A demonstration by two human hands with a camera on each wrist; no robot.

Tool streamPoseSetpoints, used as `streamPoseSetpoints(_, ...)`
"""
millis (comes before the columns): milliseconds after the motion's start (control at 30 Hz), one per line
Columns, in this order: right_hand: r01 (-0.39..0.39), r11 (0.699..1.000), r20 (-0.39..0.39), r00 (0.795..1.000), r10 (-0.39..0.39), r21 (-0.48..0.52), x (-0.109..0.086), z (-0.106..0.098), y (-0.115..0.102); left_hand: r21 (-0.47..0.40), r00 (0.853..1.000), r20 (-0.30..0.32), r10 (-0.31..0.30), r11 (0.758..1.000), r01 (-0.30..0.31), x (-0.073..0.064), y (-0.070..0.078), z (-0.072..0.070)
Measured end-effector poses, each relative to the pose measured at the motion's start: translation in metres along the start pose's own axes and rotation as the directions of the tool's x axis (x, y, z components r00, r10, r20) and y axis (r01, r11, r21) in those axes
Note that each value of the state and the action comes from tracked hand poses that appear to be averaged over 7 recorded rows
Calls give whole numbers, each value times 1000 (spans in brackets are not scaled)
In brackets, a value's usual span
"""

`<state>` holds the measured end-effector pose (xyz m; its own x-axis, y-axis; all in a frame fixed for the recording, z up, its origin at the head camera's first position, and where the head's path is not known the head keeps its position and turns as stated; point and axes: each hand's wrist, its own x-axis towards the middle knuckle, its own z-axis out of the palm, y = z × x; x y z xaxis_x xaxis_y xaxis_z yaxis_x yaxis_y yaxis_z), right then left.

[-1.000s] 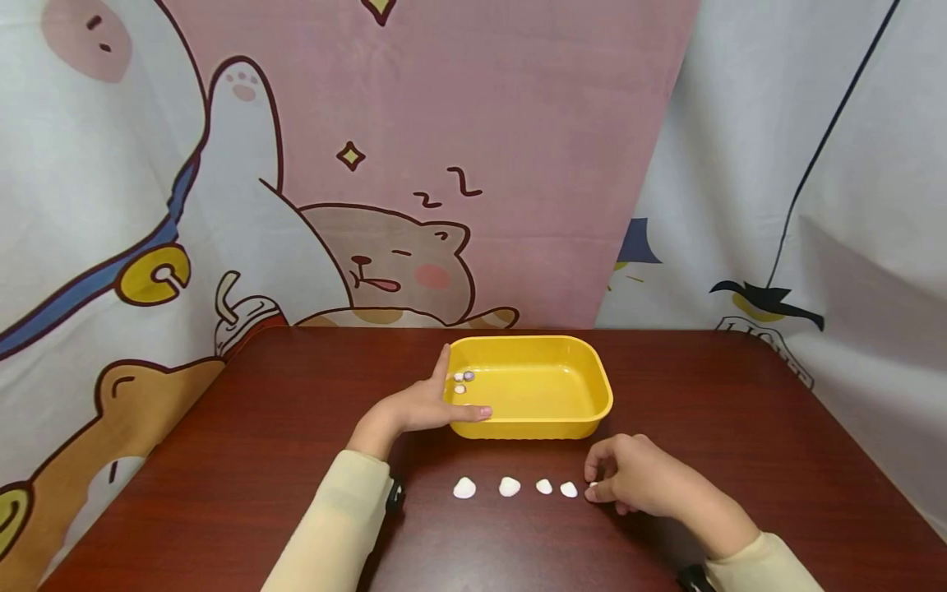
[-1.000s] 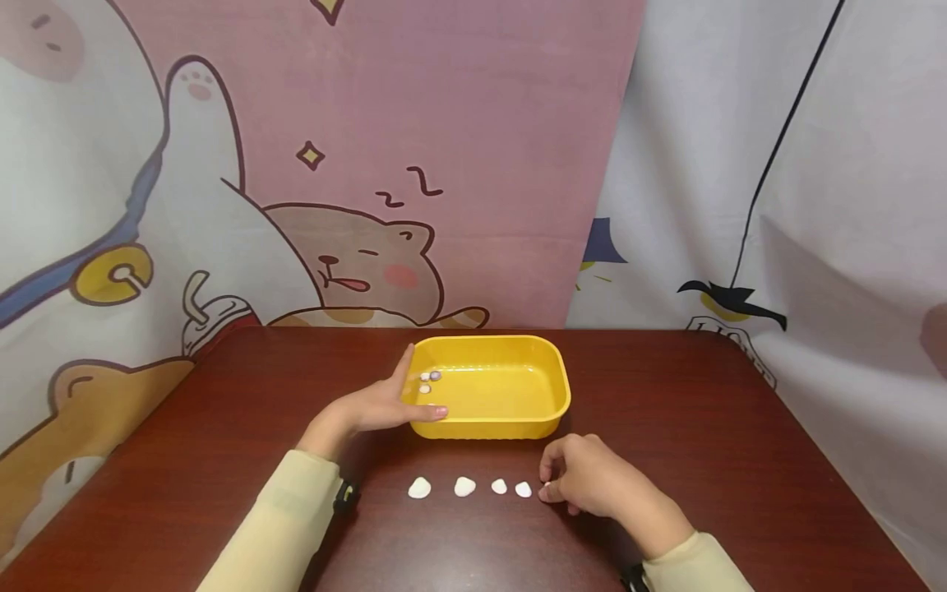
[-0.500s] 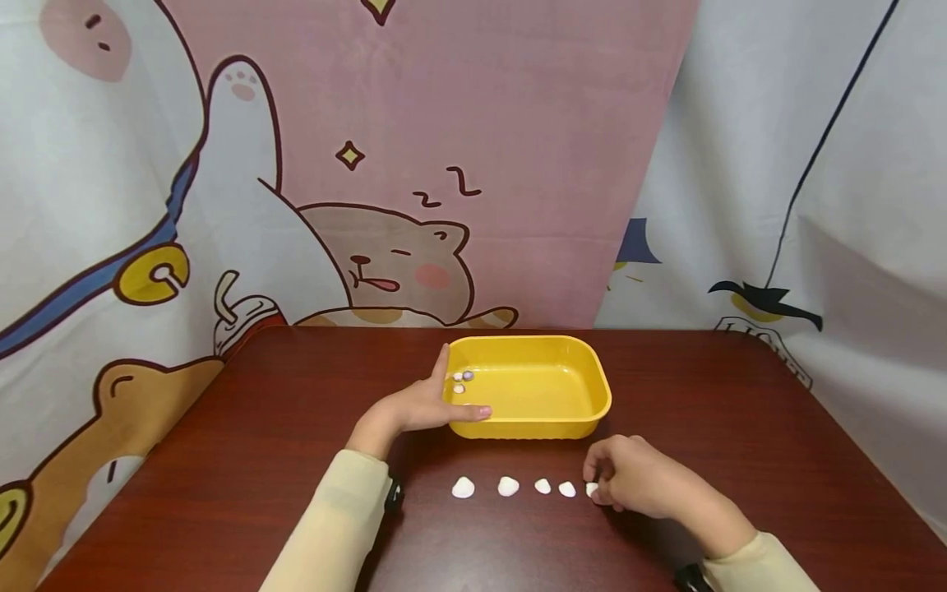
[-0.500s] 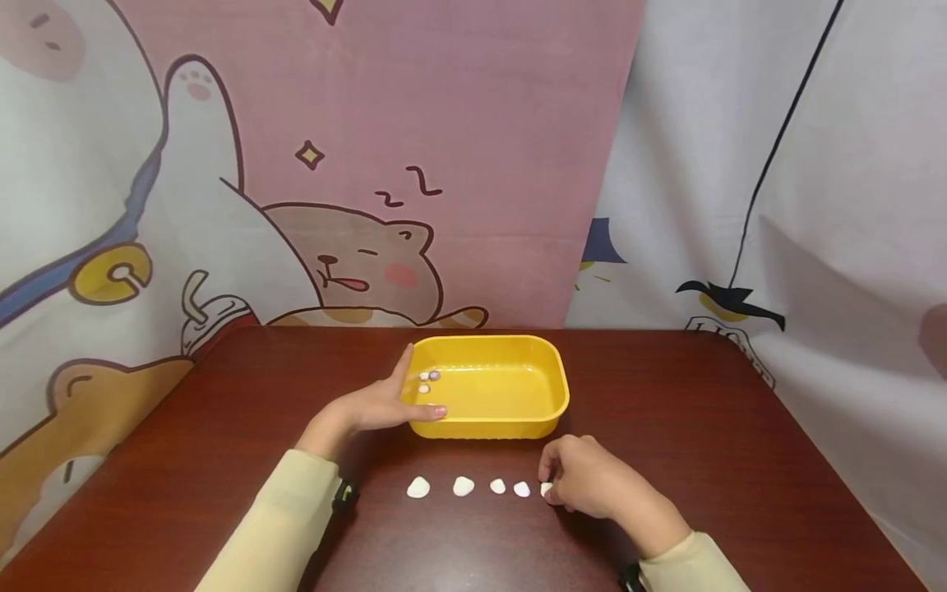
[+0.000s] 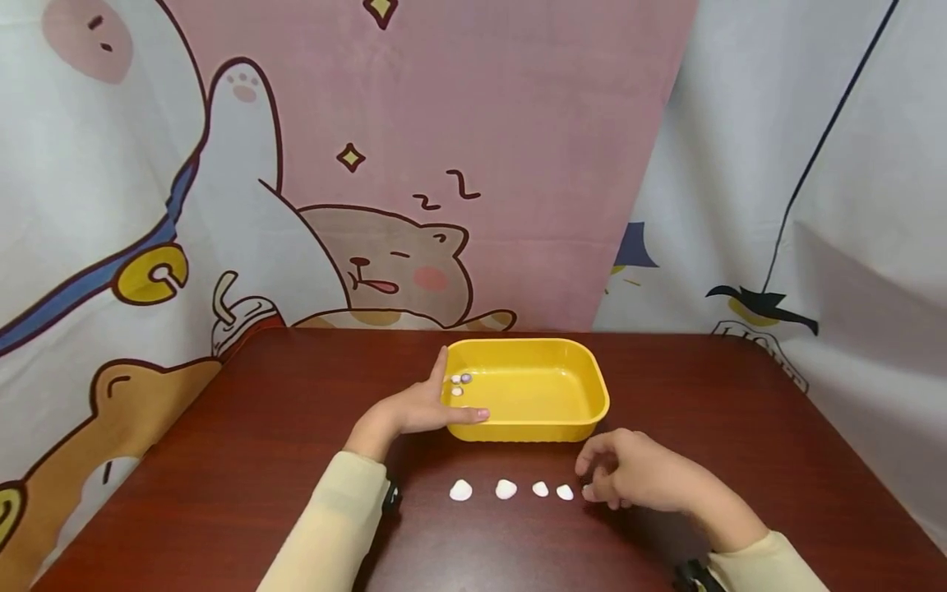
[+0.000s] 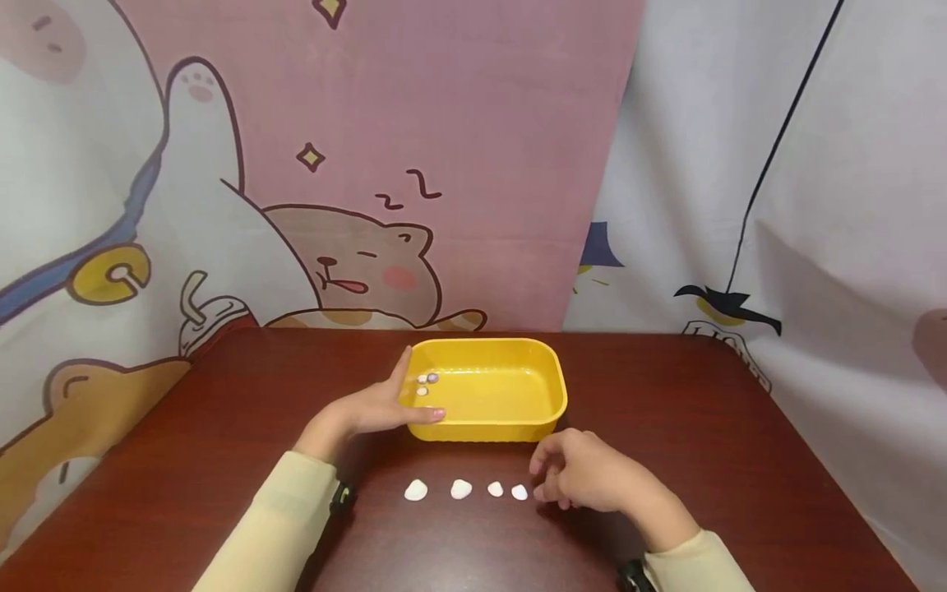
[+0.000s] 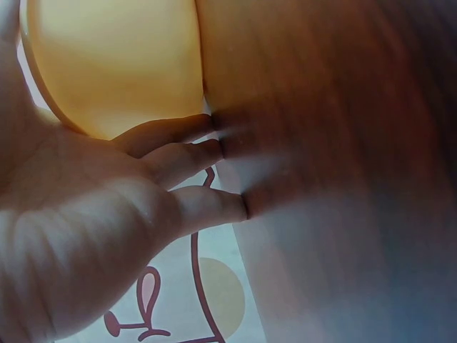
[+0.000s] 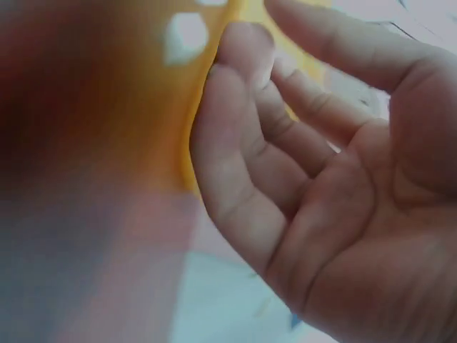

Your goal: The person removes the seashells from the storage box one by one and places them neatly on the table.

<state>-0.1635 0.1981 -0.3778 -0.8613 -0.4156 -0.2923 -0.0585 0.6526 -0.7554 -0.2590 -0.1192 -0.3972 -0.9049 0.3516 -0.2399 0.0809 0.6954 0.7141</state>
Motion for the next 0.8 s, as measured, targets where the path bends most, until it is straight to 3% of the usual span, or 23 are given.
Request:
streamPoseSetpoints(100, 65, 995, 15, 998, -66, 71, -4, -12, -19, 7, 1000, -8, 0, 1000, 0, 0, 1, -1)
streamPoseSetpoints(267, 139, 990, -35, 990, -138, 35, -6, -24, -50, -15, 1000, -3, -9, 1000, 9, -2, 2, 0)
streamPoseSetpoints(600, 167, 986, -91, 982, -167, -7, 0, -24, -81, -32, 1000, -7, 4, 999, -4, -4, 2, 0)
streamPoseSetpoints(700, 152, 988, -72, 986, -149, 28, 14, -22, -88, -24, 1000, -4, 0, 1000, 0, -3, 1, 0)
streamPoseSetpoints(800, 121, 990, -9, 993, -120, 69, 44, -24, -93, -20, 1000, -3, -2, 1000, 2, -2, -2, 2)
